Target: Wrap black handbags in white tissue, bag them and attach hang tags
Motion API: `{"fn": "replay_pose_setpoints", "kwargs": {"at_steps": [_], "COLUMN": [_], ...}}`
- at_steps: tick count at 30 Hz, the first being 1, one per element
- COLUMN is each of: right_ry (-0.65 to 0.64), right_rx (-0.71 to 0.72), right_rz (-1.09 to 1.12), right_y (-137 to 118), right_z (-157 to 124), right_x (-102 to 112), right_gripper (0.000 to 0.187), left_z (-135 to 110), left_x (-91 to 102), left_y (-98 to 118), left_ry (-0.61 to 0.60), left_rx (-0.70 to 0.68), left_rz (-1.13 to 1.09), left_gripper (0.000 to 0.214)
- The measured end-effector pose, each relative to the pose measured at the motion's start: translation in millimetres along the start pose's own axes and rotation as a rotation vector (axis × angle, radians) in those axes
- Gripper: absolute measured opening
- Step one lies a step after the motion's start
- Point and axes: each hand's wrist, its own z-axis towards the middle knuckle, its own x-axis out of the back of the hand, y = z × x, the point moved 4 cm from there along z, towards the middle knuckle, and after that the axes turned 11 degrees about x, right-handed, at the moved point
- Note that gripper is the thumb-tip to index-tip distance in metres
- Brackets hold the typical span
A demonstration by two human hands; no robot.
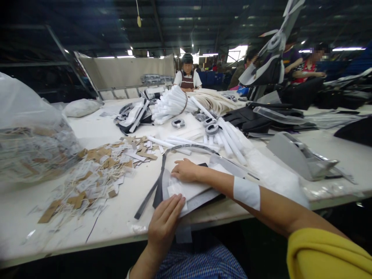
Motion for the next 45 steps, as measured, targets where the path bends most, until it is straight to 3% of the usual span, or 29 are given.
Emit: {"fn": "replay_pose_setpoints", "kwargs": {"at_steps": [2, 4, 6, 7, 9, 11, 14, 16, 22, 34, 38, 45], "right_ry": [0.151, 0.478, 0.804, 0.857, 0.822, 0.718, 0.639, 0.681, 0.875, 0.872, 0.867, 0.877], "right_rx": [-0.007, 0.016, 0.097, 0.162, 0.32, 0.364, 0.358, 0.372, 0.386, 0.341, 0.344, 0.327], "right_rz": [-0.009, -0.017, -0.02, -0.027, -0.1, -0.213, -0.338, -0.354, -0.274, -0.115, -0.099, -0.107], "right_y": [-7, -23, -46, -58, -83, -100, -111, -111, -111, -137, -140, -125], "right_z": [-18, -53, -101, -122, -155, -171, -166, -155, -139, -168, -167, -150], "right_x": [11, 20, 15, 3, -30, -67, -104, -112, -102, -113, -95, -37], "right_gripper": [0.026, 0.031, 0.036, 0.035, 0.035, 0.037, 0.036, 0.035, 0.024, 0.026, 0.028, 0.03], "left_z": [1, 2, 2, 3, 3, 3, 5, 6, 4, 3, 1, 3], "left_x": [-0.1, -0.5, -0.9, -0.9, -0.5, 0.6, 2.6, 3.7, 4.3, -2.4, -3.2, -1.2], "left_y": [0, -1, -2, -2, -2, -2, -2, -1, -2, -4, -5, -3], "left_ry": [-0.003, -0.005, -0.012, -0.018, -0.039, -0.063, -0.102, -0.123, -0.13, -0.134, -0.147, -0.154], "left_rx": [0.0, 0.0, 0.002, 0.002, 0.002, 0.004, 0.009, 0.002, -0.048, -0.033, -0.022, -0.039], "left_rz": [0.015, 0.023, 0.018, 0.011, 0.001, 0.001, 0.007, 0.008, 0.049, 0.065, 0.058, 0.057], "left_gripper": [0.036, 0.036, 0.037, 0.037, 0.038, 0.039, 0.043, 0.044, 0.048, 0.049, 0.048, 0.045]}}
